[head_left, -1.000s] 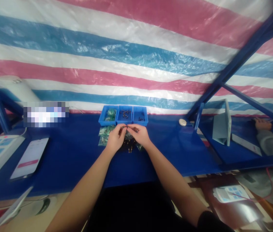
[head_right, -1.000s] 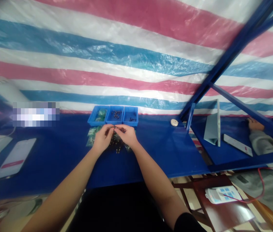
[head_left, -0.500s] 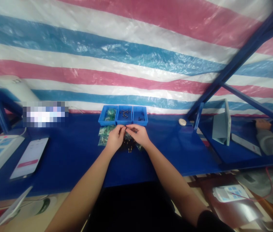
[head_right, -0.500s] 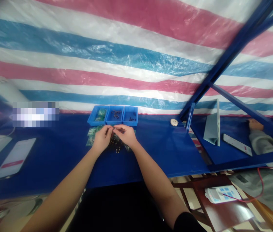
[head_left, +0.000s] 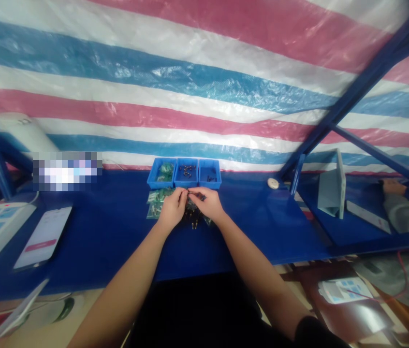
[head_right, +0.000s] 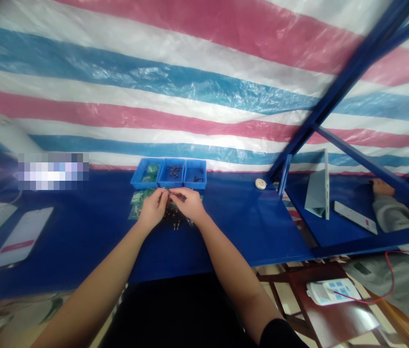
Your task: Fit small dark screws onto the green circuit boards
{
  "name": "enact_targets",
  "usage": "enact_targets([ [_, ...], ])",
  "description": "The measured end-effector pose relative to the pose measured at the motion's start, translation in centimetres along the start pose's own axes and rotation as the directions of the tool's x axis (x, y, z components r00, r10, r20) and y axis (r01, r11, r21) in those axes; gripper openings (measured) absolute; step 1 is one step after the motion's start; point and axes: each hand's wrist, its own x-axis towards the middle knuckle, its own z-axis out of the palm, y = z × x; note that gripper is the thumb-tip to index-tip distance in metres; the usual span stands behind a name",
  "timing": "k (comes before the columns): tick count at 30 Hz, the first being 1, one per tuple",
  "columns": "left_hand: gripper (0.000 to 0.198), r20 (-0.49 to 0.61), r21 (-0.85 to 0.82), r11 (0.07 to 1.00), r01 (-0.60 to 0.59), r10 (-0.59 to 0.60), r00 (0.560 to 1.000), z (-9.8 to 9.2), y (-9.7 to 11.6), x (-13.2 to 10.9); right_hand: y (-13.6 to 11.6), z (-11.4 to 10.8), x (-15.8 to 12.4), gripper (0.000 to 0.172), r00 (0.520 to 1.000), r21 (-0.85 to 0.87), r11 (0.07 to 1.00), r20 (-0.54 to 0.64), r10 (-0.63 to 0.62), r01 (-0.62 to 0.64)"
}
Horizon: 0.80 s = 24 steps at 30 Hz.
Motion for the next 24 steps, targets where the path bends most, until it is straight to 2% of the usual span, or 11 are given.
enact_targets([
  [7, 0.026, -0.027, -0.079, 0.997, 0.016, -0.018, 0.999, -0.06, 0.26, -0.06, 0.25, -0.14, 0.12, 0.025, 0.999, -0.009, 1.000, -0.039, 0.022, -0.022],
  [24, 0.027, -0.020, -0.022, 1.000, 0.009, -0.010, 1.000, 0.04, 0.12, -0.03, 0.01, 0.01, 0.05, 0.023, 1.000, 0.005, 1.000, -0.013, 0.017, -0.017],
])
